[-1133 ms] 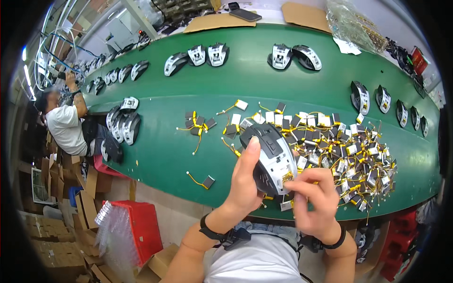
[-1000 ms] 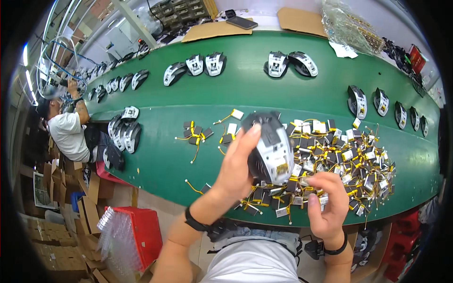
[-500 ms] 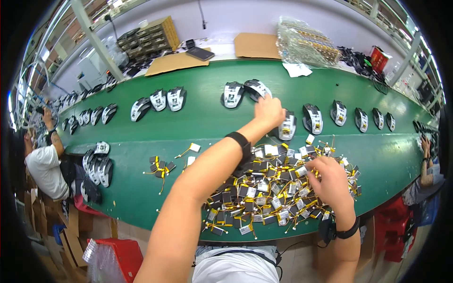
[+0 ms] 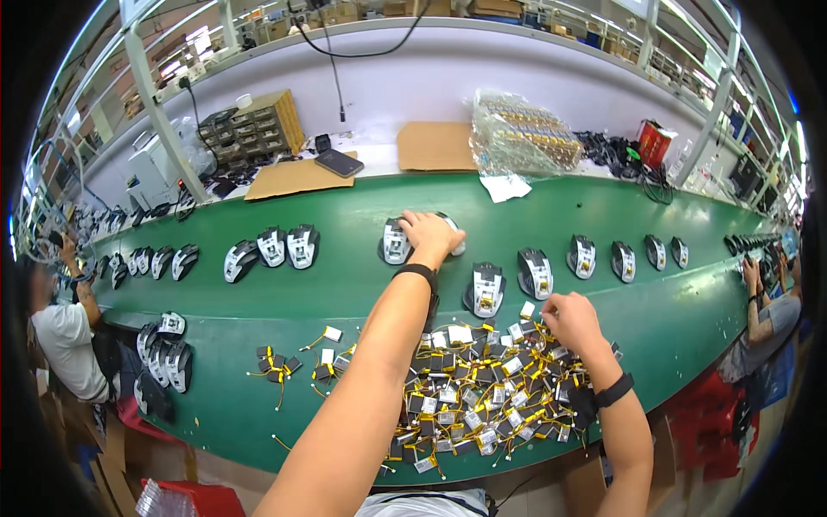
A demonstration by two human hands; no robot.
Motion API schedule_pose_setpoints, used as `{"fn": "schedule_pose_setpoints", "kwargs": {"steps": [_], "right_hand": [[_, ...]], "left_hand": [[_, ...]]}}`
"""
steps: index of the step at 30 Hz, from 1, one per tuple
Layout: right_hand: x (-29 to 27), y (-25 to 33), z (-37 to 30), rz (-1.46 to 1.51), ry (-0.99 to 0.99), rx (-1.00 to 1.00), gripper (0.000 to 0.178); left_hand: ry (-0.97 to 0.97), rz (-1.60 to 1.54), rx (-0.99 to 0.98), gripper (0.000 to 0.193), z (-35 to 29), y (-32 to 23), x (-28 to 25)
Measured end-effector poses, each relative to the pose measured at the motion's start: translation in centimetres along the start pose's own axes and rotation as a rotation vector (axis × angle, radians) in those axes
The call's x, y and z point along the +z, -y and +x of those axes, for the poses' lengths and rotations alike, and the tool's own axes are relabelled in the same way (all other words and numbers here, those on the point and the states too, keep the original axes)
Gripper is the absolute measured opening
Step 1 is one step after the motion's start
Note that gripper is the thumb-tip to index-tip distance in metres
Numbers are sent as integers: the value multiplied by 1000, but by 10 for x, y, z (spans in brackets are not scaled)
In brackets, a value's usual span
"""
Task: The person assembles small electronic devices, likely computer mice, on a green factory table. They pick up a device shell, insert a battery, and place the completed unit on the table. The process is repeated for multiple units throughout the clip.
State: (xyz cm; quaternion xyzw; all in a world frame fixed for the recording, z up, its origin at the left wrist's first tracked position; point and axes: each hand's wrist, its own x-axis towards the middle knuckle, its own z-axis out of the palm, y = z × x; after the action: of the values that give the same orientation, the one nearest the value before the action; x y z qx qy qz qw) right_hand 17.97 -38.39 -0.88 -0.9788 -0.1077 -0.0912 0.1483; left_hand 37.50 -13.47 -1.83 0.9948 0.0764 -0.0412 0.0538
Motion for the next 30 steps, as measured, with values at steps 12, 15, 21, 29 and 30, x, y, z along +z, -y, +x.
{"fn": "schedule_pose_setpoints", "kwargs": {"steps": [12,15,21,29,30], "right_hand": [[-48,53,-40,1126,-207,203,10],[-51,72,-53,1179,-248,174,10],[-57,131,-66,1252,-40,3,9],[13,51,64,510,394,38,22],[14,53,71,509,366,89,21]], "left_hand": [[-439,-661,576,100,-14,18,-11],[-111,-1299,676,100,-71,40,-54],[235,-1752,544,86,-204,104,-99],[446,-2244,374,54,-283,167,-66],[456,-2297,334,53,-290,174,-60]]}}
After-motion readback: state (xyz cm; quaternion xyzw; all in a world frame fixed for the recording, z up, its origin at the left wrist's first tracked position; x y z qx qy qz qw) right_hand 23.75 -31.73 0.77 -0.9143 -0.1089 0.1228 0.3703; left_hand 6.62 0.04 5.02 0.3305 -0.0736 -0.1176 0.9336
